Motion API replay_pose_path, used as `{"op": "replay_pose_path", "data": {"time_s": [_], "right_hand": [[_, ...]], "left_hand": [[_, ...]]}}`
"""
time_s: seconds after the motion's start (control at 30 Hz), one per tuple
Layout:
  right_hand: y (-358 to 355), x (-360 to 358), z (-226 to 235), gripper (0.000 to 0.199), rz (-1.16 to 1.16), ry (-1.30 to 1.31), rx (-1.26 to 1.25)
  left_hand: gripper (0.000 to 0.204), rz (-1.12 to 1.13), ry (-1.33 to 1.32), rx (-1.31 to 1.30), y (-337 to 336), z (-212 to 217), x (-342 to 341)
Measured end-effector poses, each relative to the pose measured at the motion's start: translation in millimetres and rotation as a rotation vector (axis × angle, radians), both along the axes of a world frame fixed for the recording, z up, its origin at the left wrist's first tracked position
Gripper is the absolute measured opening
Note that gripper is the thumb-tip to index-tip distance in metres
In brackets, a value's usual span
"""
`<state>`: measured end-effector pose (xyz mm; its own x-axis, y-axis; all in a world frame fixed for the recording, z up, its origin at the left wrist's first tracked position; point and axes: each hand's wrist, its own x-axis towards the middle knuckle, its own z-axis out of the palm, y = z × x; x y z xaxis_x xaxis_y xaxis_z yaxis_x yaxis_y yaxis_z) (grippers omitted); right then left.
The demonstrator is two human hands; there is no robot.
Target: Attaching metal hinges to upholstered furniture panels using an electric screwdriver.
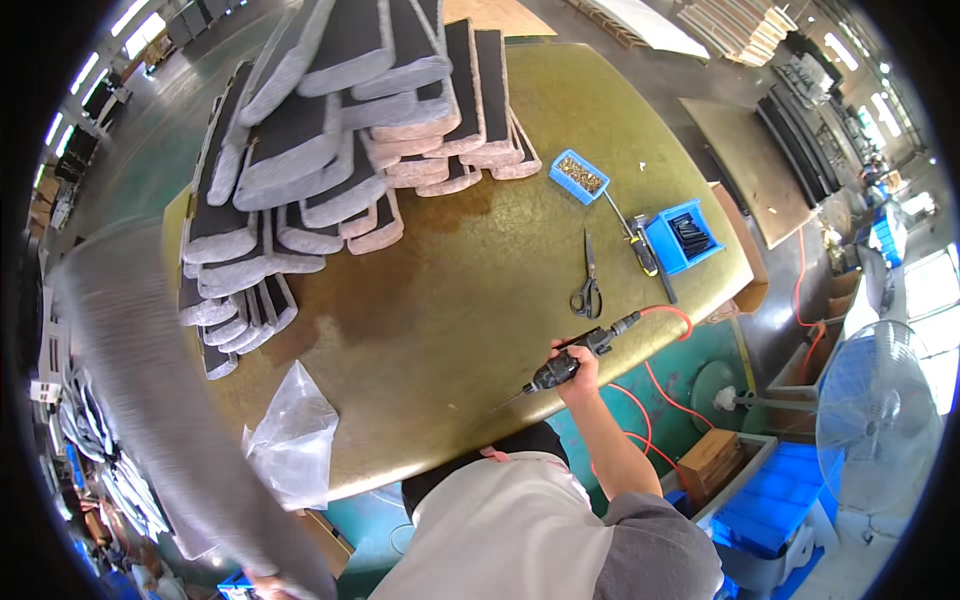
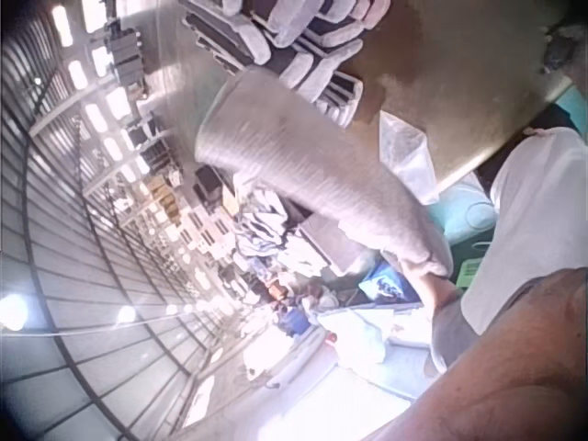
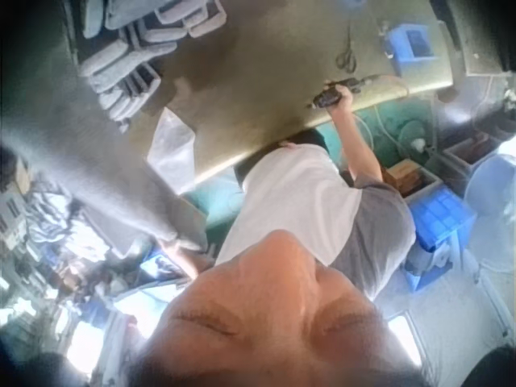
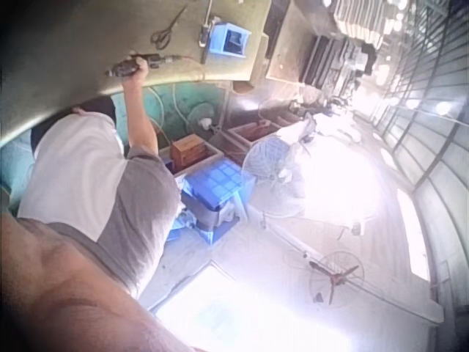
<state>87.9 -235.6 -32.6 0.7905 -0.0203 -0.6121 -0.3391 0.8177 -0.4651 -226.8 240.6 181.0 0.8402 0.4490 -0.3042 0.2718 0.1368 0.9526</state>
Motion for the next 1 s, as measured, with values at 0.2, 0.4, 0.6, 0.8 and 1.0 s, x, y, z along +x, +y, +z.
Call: {"op": "replay_pose_path", "data": {"time_s": [0.2, 0.4, 0.6, 0.8, 1.0], "right_hand": [[-79, 22, -18, 0.031, 0.007, -0.052, 0.033], [-108, 23, -63, 0.028, 0.156, -0.134, 0.089], [-132, 20, -81, 0.031, 0.196, -0.148, 0.201], [-132, 30, -87, 0.032, 0.264, -0.173, 0.160], [-139, 32, -94, 0.035, 0.289, -0.184, 0.086]], "left_hand": [[0.080, -0.401, -0.158, 0.698, -182, -80, 173], [0.072, -0.328, 0.278, 1.301, -270, -198, 250], [0.038, -0.086, 0.118, 1.192, -212, -170, 175], [0.023, 0.512, 0.307, 1.487, -86, -86, 43], [0.026, 0.107, 0.461, 1.421, 29, -118, 36]]}}
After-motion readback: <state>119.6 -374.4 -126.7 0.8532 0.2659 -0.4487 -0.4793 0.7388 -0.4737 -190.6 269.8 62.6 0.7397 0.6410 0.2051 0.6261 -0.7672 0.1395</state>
